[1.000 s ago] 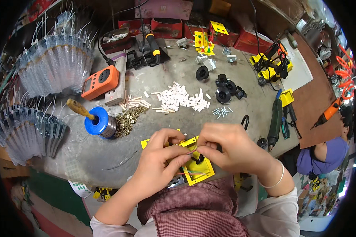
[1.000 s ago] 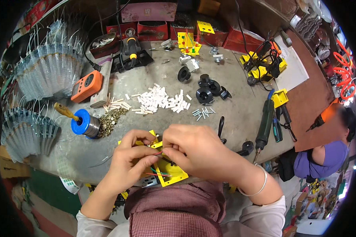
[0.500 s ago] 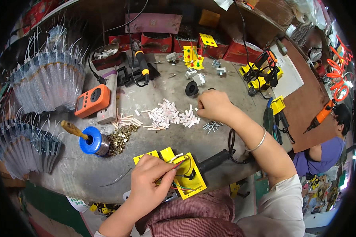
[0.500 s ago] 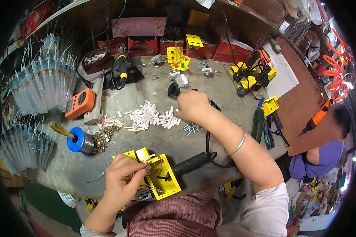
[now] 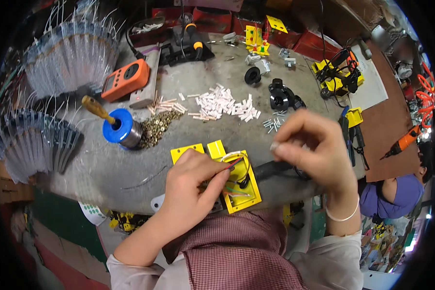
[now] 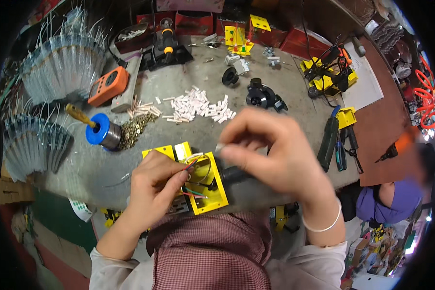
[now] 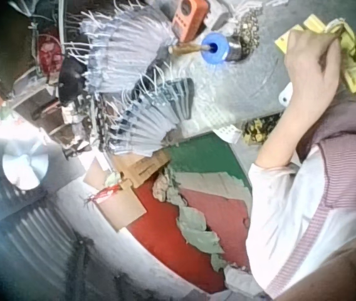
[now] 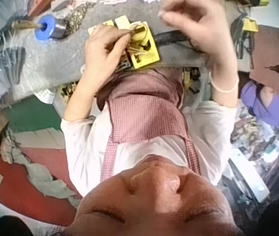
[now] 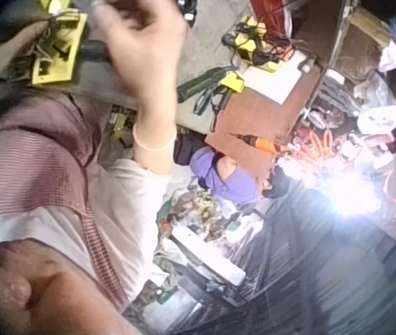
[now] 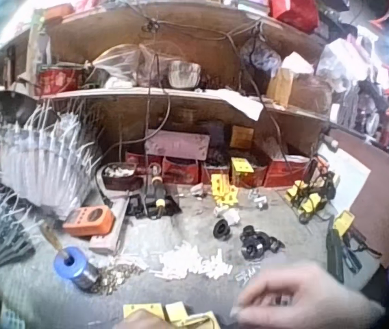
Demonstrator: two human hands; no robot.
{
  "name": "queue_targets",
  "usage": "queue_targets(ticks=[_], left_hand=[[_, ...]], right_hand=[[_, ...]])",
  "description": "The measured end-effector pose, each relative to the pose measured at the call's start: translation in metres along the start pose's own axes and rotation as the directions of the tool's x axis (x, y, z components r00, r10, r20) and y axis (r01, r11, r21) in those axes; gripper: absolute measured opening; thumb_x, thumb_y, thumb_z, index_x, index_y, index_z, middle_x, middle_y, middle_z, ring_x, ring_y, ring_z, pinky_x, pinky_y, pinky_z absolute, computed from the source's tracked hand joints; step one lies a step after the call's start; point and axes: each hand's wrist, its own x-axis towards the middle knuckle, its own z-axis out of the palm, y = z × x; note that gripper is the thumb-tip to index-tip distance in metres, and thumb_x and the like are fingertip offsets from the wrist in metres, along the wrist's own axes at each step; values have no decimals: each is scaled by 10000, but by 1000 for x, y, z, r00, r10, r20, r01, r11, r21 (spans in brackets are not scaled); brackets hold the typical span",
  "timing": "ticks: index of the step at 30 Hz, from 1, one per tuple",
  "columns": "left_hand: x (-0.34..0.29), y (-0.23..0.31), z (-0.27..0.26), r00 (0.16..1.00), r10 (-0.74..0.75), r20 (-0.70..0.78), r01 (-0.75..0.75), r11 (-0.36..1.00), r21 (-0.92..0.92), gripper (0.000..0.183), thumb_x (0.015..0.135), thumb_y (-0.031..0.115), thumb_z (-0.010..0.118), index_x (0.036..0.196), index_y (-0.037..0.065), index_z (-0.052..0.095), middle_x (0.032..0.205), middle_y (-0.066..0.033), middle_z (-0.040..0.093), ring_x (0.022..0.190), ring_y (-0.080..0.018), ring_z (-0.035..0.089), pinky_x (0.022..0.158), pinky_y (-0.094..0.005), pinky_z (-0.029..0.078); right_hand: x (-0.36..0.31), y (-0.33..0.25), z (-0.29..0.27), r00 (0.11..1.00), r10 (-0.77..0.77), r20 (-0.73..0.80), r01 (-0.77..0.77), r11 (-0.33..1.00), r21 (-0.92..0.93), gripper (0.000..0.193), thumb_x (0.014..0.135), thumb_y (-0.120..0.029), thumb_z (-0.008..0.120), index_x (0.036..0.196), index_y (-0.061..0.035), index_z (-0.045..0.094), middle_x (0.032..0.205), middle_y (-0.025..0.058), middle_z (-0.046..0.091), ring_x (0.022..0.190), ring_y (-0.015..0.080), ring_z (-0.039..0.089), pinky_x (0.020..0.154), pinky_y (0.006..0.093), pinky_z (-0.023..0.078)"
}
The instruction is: Assembling electrical components and soldering wires into a yellow control box at a workbench.
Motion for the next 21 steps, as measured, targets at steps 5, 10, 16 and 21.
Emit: queue_targets(ticks=[5, 10, 16, 21], left_hand=[[-2, 8, 0, 998, 64, -12, -63, 995, 72, 117, 789, 37, 697, 901, 19, 726, 759, -84, 649, 748, -258, 577, 721, -369, 446], [-4, 12, -1, 996, 85, 0, -85, 993, 80, 131, 778, 30, 701, 906, 27, 729, 765, -83, 644, 748, -258, 572, 706, -363, 450], [-5, 12, 1, 993, 119, 8, -119, 986, 117, 145, 771, 30, 702, 912, 38, 733, 766, -81, 635, 736, -256, 558, 685, -356, 447], [-4, 11, -1, 993, 113, 30, -116, 984, 134, 149, 766, 39, 701, 911, 44, 735, 755, -79, 626, 732, -257, 552, 676, -360, 445]], right_hand=[[-15, 16, 27, 977, 212, -5, -210, 971, 115, 133, 906, -100, 688, 957, 18, 651, 802, -4, 625, 712, 56, 595, 632, 198, 484], [-15, 19, 27, 973, 228, 48, -229, 901, 368, 138, 912, -79, 680, 987, 23, 625, 829, 17, 638, 736, 58, 606, 646, 208, 508], [-15, 21, 24, 968, 223, 114, -251, 863, 439, 143, 898, -38, 682, 1003, 34, 617, 857, 28, 646, 763, 68, 614, 689, 215, 519], [-14, 19, 19, 956, 240, 166, -290, 851, 437, 145, 892, -23, 683, 1006, 39, 617, 872, 28, 644, 773, 67, 614, 697, 216, 519]])
